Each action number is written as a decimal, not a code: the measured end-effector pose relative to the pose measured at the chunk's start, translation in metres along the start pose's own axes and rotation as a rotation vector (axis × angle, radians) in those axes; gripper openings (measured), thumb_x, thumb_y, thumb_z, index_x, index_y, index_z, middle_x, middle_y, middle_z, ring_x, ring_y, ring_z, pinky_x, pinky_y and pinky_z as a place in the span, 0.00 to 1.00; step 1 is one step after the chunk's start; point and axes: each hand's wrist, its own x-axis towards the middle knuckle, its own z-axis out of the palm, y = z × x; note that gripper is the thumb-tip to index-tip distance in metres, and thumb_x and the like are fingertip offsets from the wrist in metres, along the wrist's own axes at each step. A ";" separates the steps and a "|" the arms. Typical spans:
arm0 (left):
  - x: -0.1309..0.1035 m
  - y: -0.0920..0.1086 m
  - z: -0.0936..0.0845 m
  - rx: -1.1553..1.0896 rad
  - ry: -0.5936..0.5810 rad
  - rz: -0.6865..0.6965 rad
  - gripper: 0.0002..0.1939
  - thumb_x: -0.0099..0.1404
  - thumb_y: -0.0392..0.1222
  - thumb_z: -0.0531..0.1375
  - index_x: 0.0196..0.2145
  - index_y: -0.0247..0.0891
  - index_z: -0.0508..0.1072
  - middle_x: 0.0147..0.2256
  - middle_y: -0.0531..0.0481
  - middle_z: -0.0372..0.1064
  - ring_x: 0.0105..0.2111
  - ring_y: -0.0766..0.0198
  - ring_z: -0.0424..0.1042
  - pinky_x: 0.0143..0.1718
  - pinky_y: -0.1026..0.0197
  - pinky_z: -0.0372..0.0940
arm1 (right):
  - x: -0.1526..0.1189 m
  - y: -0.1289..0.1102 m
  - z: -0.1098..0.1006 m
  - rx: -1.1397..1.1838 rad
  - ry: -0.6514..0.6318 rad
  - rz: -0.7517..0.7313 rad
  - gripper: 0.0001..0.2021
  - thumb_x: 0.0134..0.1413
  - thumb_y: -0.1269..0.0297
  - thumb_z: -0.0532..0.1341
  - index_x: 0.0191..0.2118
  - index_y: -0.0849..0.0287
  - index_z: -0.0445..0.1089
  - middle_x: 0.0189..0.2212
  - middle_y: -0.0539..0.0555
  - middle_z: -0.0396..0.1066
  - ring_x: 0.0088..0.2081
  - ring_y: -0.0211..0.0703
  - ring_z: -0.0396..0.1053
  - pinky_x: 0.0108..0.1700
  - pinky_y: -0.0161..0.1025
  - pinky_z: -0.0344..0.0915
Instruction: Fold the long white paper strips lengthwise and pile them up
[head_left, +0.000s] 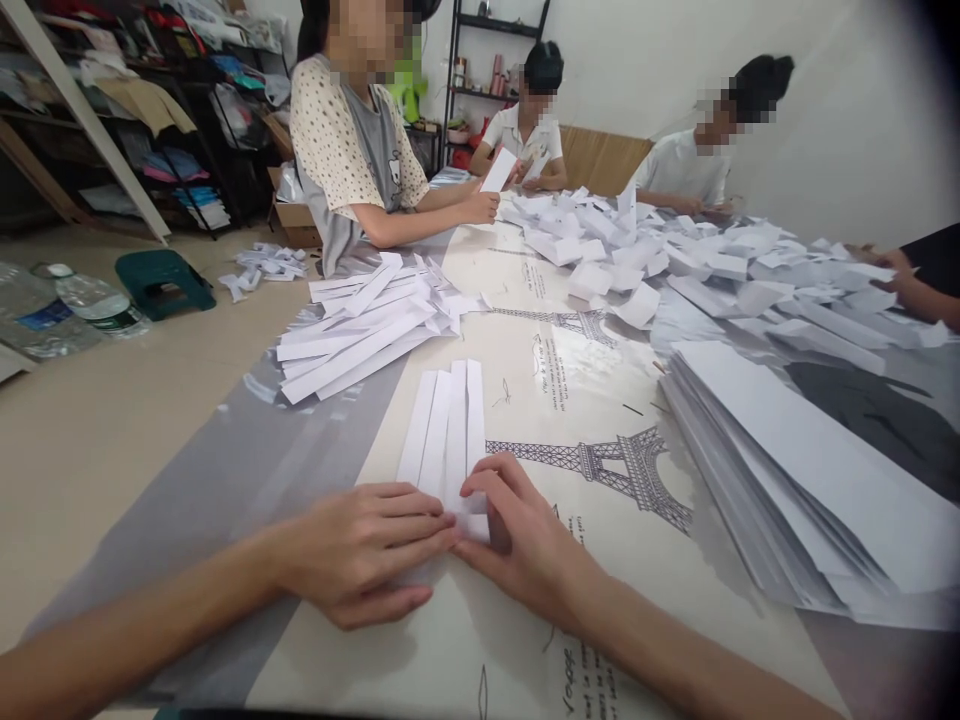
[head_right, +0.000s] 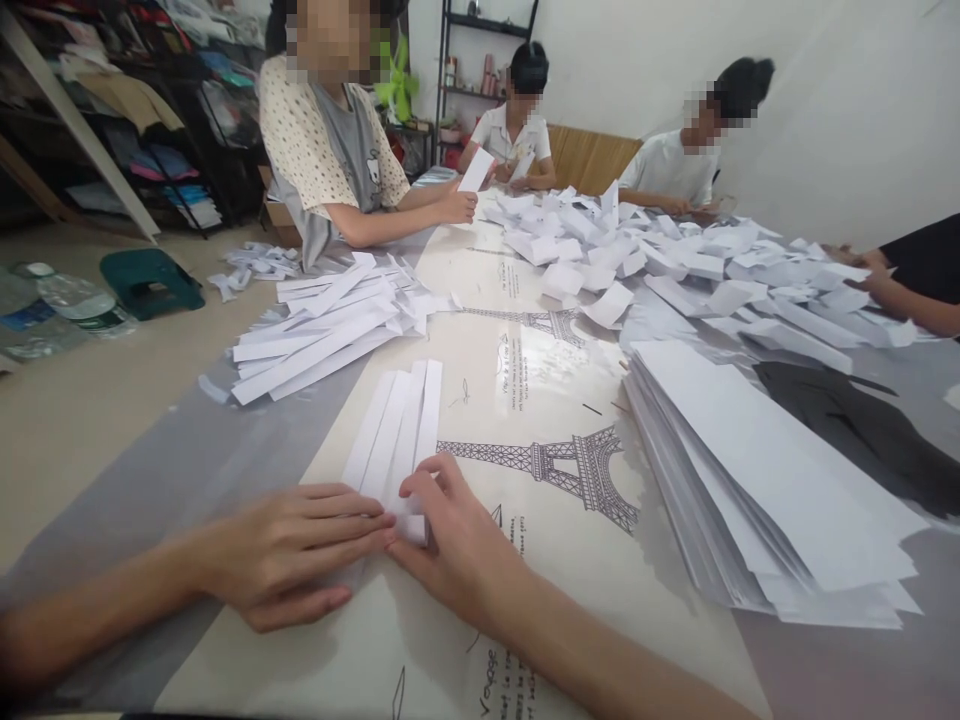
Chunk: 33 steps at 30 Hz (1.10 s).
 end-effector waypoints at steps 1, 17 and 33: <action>0.000 0.001 0.000 0.003 -0.004 -0.013 0.21 0.73 0.39 0.53 0.59 0.26 0.68 0.46 0.36 0.78 0.49 0.50 0.77 0.49 0.51 0.74 | -0.002 0.000 -0.005 -0.065 0.005 -0.085 0.13 0.62 0.64 0.64 0.50 0.54 0.64 0.50 0.56 0.66 0.37 0.41 0.67 0.39 0.43 0.71; 0.001 0.003 -0.001 -0.001 -0.146 -0.074 0.20 0.75 0.43 0.54 0.60 0.34 0.69 0.47 0.39 0.75 0.52 0.50 0.72 0.52 0.48 0.67 | -0.014 -0.002 -0.037 -0.520 -0.128 -0.624 0.08 0.67 0.76 0.58 0.42 0.59 0.73 0.42 0.57 0.75 0.40 0.46 0.70 0.41 0.46 0.67; -0.007 0.002 0.015 0.112 -0.080 -0.505 0.26 0.76 0.48 0.55 0.66 0.34 0.60 0.66 0.34 0.58 0.68 0.44 0.56 0.66 0.41 0.57 | -0.007 -0.006 -0.020 -0.444 -0.165 -0.551 0.13 0.68 0.74 0.53 0.50 0.63 0.72 0.39 0.59 0.74 0.35 0.46 0.66 0.38 0.46 0.70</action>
